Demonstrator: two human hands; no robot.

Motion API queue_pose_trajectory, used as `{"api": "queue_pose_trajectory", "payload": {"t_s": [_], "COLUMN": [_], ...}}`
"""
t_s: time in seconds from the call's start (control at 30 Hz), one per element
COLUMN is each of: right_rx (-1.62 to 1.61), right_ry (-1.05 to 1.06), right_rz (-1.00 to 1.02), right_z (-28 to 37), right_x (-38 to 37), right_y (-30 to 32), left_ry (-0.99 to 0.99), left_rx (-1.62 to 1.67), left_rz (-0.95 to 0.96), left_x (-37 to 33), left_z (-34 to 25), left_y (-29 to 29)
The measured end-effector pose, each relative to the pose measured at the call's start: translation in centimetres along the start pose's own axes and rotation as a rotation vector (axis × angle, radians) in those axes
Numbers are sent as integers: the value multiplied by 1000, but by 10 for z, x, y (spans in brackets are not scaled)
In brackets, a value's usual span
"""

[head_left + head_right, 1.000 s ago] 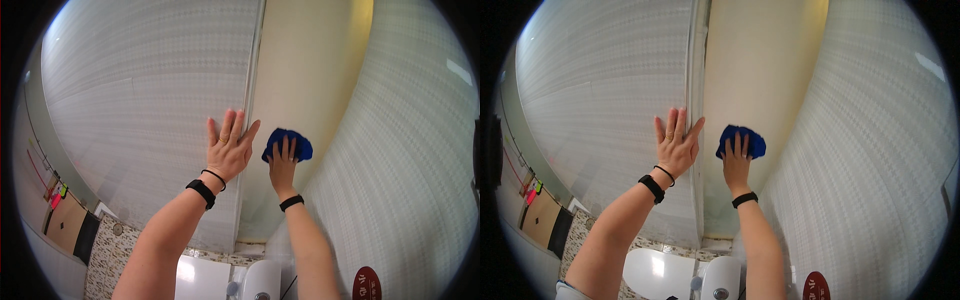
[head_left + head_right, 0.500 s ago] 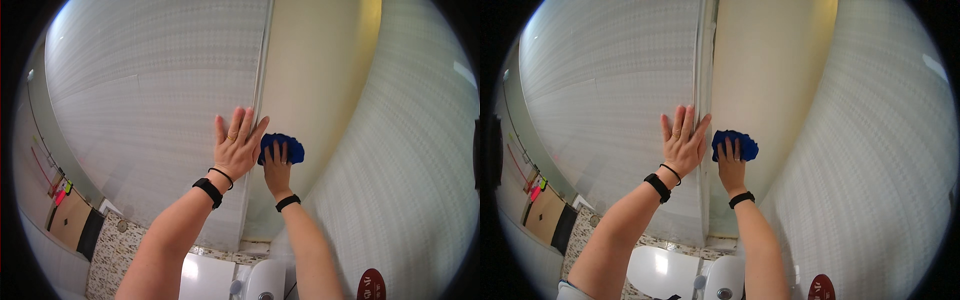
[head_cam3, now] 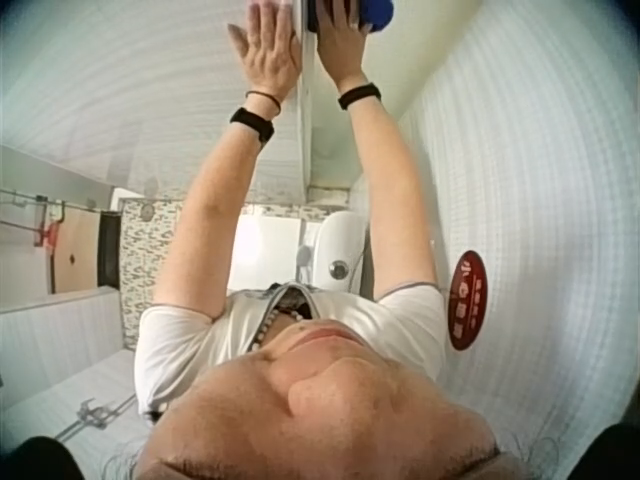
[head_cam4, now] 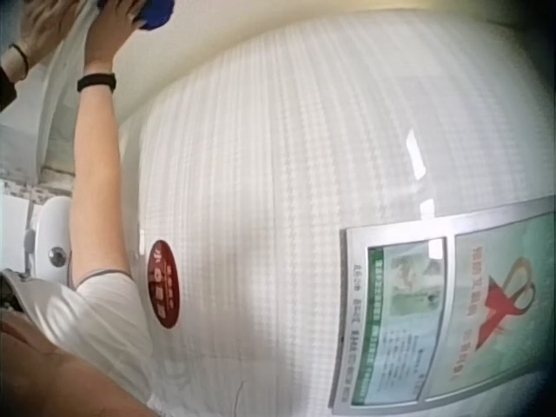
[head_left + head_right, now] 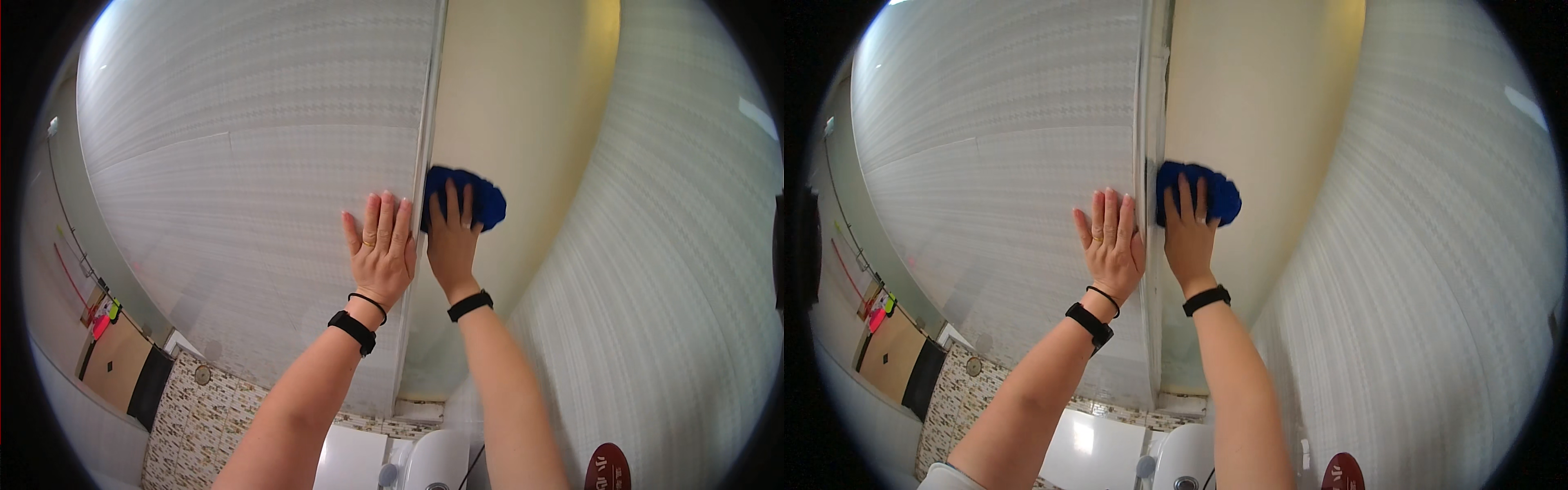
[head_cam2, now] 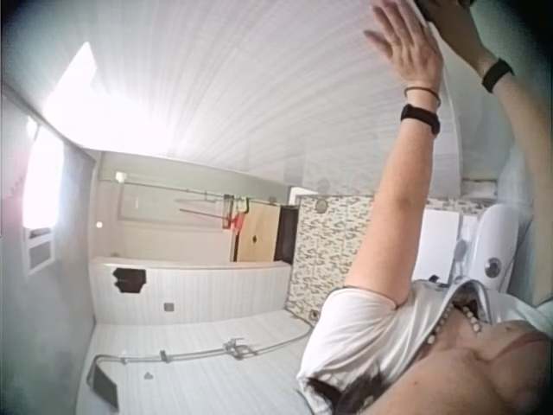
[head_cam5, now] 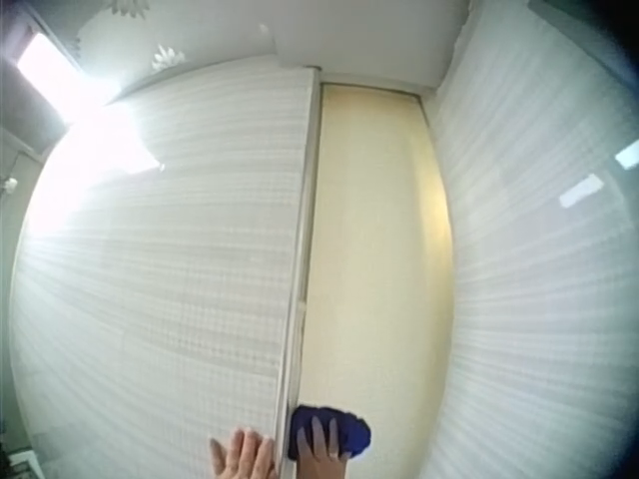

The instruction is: Cleaning the bathroom wall tiles using a blue cloth.

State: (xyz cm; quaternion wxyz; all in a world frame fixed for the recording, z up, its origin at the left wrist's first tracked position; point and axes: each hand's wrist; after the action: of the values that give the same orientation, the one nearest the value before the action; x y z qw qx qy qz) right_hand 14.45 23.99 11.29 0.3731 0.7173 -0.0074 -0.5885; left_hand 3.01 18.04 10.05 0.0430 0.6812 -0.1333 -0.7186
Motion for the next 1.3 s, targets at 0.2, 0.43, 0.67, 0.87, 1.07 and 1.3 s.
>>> {"api": "queue_pose_trajectory", "payload": {"t_s": [0.2, 0.43, 0.67, 0.87, 1.07, 1.3], "right_rx": [-93, -473, -1673, -1547, -1493, -1477], "right_ry": [33, -177, -328, -273, -478, -744], "right_rz": [69, 10, -134, -88, -24, 77], "right_z": [-10, 4, 31, 37, 40, 49], "right_x": [79, 74, -18, -23, 51, 154], "right_y": [-51, -31, 50, 36, 4, -48], "left_ry": [17, 6, 33, 36, 21, -2], "left_rx": [23, 90, 148, 122, 145, 149], "left_rz": [48, 29, -55, -43, -36, -16], "left_x": [-5, -11, -2, -5, -8, -9], "left_z": [-1, 0, -1, -5, -9, -5], "left_y": [2, -6, -6, -4, -3, -3]}}
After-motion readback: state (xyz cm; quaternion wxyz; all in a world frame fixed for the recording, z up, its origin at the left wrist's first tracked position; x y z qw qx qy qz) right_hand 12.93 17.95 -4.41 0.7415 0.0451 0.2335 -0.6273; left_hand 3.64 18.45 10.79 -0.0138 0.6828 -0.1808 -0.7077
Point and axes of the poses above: each hand's wrist, its own x-axis away from the middle knuckle, its own y-axis out of the back of the hand, z = x × y, and after that the axes turned 7 degrees about z, right-handed
